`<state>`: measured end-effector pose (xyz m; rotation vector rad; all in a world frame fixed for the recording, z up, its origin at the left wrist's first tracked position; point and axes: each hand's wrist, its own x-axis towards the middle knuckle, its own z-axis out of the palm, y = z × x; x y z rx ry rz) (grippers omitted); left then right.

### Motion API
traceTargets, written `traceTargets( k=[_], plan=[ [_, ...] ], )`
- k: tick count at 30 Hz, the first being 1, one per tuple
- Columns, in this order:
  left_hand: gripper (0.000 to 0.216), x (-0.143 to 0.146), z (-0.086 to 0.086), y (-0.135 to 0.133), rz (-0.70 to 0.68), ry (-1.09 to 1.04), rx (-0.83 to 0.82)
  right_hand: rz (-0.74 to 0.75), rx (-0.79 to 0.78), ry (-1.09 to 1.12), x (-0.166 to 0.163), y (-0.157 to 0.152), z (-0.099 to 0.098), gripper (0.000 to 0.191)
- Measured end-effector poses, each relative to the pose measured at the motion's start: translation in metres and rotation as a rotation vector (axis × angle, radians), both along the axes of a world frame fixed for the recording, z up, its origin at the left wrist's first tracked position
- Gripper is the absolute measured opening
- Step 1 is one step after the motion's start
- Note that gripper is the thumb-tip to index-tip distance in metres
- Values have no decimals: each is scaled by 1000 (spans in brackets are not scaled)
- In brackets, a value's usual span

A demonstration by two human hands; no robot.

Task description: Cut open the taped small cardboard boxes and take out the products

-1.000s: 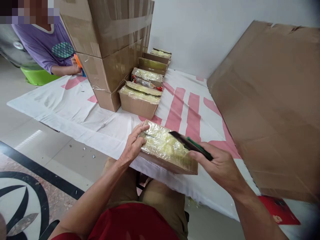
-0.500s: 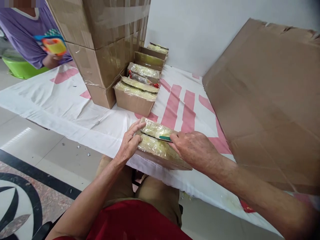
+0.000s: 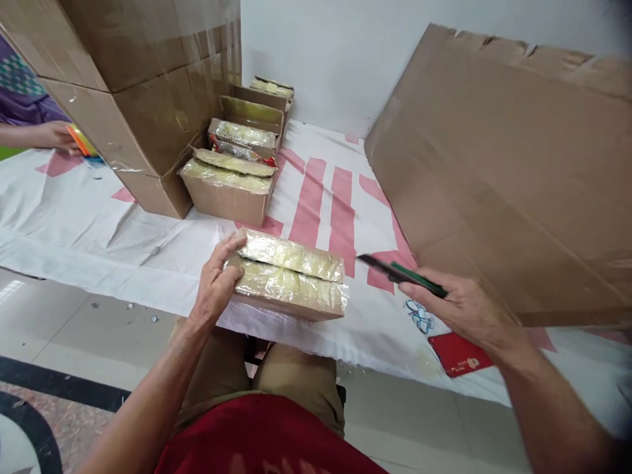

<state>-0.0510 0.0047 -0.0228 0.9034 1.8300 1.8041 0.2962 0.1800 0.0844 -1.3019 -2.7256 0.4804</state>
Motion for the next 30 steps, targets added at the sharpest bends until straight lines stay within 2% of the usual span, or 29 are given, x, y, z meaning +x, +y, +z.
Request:
traceTargets(
  k=[2, 4, 6, 8, 10, 12, 14, 18, 20, 21, 25, 28, 30],
  plan=[
    [68, 3, 1, 1, 40, 44, 6, -189, 19, 70, 15, 1, -41, 48],
    [72, 8, 2, -1, 80, 66, 21, -213, 117, 3, 16, -3, -87, 44],
    [68, 13, 3, -7, 104, 77, 26, -177, 221, -71, 11, -8, -126, 43],
    [63, 17, 4, -17, 122, 73, 13, -139, 288, -115, 6, -12, -151, 43],
    [60, 21, 6, -27, 136, 42, -13, -125, 321, -88, 5, -12, -159, 42],
    [57, 25, 9, -33, 130, 4, -27, -104, 324, 41, 7, -11, -151, 40],
    [51, 28, 13, -36, 120, -27, -11, -54, 278, 244, 6, -15, -132, 36],
    [30, 29, 21, -38, 133, -139, 112, 123, 156, 607, -11, -42, -76, 19],
    [21, 26, 21, -42, 88, -221, 170, 211, 112, 688, -24, -58, -49, 15],
    [24, 25, 20, -44, 55, -245, 192, 250, 82, 709, -31, -64, -37, 14],
    [35, 20, 12, -56, -46, -148, 214, 365, -98, 646, -61, -74, -4, 22],
    [37, 19, 11, -61, -45, 9, 179, 454, -216, 367, -87, -74, 5, 33],
    [38, 19, 11, -63, -36, 83, 154, 503, -214, 164, -103, -74, 6, 41]
  ],
)
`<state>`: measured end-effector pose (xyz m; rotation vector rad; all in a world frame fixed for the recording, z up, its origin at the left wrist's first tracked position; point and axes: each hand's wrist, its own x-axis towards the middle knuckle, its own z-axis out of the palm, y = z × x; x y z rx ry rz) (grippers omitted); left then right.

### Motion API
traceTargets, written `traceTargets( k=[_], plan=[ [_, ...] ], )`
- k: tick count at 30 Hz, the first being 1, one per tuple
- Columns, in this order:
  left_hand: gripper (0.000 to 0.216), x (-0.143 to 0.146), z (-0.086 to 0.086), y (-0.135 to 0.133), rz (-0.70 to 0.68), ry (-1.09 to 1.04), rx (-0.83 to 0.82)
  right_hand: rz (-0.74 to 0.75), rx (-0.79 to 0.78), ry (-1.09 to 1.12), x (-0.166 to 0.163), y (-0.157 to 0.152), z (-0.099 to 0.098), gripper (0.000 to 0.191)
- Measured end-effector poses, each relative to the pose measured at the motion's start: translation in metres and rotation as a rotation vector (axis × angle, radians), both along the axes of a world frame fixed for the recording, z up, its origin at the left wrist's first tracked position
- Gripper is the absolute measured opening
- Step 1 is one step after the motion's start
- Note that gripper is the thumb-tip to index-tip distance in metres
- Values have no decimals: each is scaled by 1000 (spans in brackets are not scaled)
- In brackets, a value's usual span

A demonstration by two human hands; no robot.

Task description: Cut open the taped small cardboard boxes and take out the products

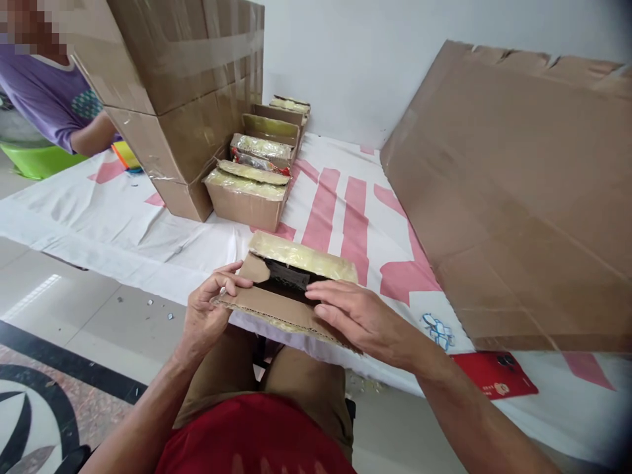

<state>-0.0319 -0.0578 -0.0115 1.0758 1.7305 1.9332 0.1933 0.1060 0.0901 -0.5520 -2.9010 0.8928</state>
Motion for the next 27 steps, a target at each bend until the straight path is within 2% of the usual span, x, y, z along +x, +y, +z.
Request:
traceTargets(
  k=[2, 7, 10, 14, 17, 20, 23, 27],
  plan=[
    [38, -1, 0, -1, -12, 65, -16, 6, 98, -97, -12, 0, -3, 49],
    [26, -8, -9, -2, -95, 163, 22, -122, 383, -95, -32, 16, -16, 55],
    [23, -10, -11, -2, -123, 163, 35, -93, 432, -208, -44, 32, -20, 53],
    [25, -5, -10, 1, -107, 125, 57, -123, 532, -226, -60, 33, -11, 44],
    [26, 1, -9, 1, -76, 58, 59, -16, 539, -331, -76, 24, -8, 32],
    [24, 4, -9, 1, -60, 25, 33, 117, 477, -565, -101, 20, -20, 28],
    [18, 4, -7, 0, -70, 24, 41, 162, 480, -692, -125, 21, -38, 31],
    [13, 3, -3, 0, -89, 11, -1, 172, 506, -709, -141, 20, -50, 29]
  ],
)
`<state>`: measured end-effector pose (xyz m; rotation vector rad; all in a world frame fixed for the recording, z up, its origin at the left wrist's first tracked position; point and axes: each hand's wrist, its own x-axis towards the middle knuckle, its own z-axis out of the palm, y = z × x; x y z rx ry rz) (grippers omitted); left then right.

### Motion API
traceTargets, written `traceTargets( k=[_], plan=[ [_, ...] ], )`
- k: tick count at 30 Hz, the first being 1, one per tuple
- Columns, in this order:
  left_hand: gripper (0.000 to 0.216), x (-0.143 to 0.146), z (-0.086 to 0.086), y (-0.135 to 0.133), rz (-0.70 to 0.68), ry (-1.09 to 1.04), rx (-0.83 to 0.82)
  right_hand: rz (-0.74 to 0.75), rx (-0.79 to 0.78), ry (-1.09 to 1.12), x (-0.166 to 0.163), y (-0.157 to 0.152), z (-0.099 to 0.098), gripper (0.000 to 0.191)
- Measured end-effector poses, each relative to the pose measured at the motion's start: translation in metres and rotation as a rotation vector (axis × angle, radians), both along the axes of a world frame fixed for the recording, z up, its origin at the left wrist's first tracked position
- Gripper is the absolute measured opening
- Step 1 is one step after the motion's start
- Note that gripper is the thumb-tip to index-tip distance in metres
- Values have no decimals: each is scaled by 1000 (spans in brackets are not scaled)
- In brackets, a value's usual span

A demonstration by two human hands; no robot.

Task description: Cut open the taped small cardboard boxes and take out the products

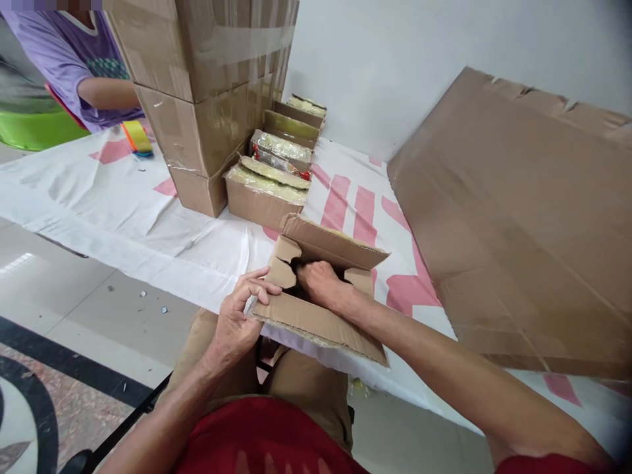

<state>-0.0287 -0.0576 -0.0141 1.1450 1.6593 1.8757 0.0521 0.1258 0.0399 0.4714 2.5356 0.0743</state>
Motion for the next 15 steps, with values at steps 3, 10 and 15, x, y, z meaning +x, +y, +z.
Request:
traceTargets(
  k=[3, 10, 15],
  plan=[
    [12, 3, 2, 2, 21, -26, -1, 0, 17, 7, 1, -2, -3, 28],
    [8, 8, 8, 11, 145, -56, -26, -1, 67, 99, 16, -4, 13, 35],
    [6, 14, 5, 15, 224, -64, -5, -64, 217, 286, 41, -7, 66, 35]
  ],
)
